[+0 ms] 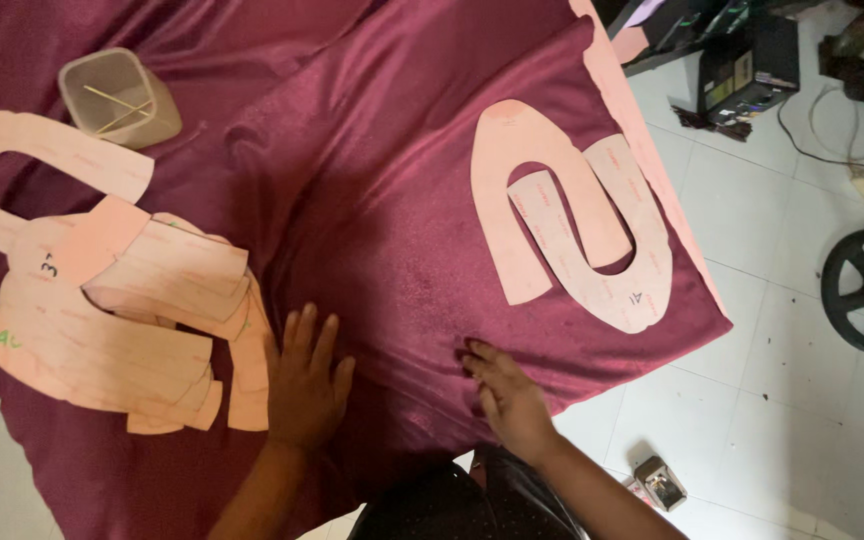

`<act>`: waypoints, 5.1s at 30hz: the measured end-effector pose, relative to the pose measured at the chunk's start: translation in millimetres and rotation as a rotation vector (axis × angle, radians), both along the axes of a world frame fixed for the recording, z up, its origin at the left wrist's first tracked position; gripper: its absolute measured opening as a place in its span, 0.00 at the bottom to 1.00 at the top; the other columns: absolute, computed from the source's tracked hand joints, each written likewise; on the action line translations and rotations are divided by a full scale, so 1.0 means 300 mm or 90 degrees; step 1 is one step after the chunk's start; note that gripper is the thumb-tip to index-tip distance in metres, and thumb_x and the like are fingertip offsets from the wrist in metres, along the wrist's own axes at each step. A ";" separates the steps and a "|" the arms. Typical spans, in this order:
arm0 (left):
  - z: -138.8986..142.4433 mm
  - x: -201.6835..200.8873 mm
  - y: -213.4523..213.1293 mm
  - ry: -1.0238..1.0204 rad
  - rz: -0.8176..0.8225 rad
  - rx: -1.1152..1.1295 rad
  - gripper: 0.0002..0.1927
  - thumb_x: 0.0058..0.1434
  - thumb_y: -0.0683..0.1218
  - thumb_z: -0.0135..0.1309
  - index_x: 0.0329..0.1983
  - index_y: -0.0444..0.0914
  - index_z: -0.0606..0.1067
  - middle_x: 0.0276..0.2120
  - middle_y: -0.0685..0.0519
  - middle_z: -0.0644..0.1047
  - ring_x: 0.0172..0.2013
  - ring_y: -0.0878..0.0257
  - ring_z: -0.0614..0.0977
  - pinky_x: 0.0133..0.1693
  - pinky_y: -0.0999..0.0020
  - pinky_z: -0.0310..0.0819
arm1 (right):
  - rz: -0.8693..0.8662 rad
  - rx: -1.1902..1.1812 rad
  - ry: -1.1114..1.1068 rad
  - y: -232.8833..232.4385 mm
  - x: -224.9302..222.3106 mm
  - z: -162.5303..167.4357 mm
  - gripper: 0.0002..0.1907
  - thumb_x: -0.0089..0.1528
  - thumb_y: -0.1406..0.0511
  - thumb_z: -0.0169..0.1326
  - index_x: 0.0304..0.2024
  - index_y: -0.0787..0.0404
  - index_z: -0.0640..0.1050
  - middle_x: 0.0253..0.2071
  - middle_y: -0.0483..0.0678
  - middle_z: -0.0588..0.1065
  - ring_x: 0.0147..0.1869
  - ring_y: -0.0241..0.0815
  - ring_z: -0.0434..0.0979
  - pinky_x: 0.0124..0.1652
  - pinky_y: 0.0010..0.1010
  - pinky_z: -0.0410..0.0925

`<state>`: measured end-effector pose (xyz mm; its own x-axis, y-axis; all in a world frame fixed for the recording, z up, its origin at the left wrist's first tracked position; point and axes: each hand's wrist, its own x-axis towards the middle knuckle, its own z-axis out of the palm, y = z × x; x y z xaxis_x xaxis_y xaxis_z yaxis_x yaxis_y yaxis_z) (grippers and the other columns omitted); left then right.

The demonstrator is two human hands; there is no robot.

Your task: The person positions a U-shaped paper pattern on a maroon fabric, smooths the fabric, and secures the pattern with pins. The person then repositions the pattern and continues pinning it in place.

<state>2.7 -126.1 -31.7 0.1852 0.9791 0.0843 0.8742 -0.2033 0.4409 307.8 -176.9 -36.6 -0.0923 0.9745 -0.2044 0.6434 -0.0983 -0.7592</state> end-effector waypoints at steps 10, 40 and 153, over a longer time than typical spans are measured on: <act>-0.102 -0.243 -0.568 0.395 0.265 -0.251 0.51 0.50 0.81 0.43 0.71 0.50 0.66 0.75 0.46 0.60 0.75 0.47 0.56 0.73 0.35 0.37 | -0.269 -0.092 -0.285 -0.082 0.333 -0.051 0.28 0.61 0.55 0.61 0.58 0.62 0.71 0.51 0.52 0.73 0.49 0.46 0.78 0.44 0.39 0.74; 0.098 0.444 0.041 -0.090 -0.175 -0.052 0.23 0.64 0.48 0.55 0.61 0.37 0.72 0.60 0.45 0.73 0.63 0.51 0.73 0.67 0.45 0.59 | -0.348 0.063 -0.224 0.250 0.604 0.049 0.35 0.58 0.53 0.65 0.64 0.60 0.74 0.54 0.52 0.68 0.50 0.45 0.75 0.50 0.38 0.71; -0.006 0.755 0.235 -0.004 -0.027 -0.104 0.26 0.65 0.48 0.55 0.67 0.57 0.72 0.66 0.55 0.65 0.64 0.53 0.66 0.67 0.42 0.47 | -0.173 -0.130 -0.183 0.379 0.689 0.081 0.39 0.58 0.51 0.63 0.71 0.45 0.68 0.53 0.46 0.67 0.53 0.41 0.74 0.53 0.35 0.70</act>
<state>229.0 -55.4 -33.5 0.2263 0.9713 -0.0736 0.8632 -0.1649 0.4771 514.5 -63.1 -12.2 0.2505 0.8925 -0.3752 0.7552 -0.4226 -0.5011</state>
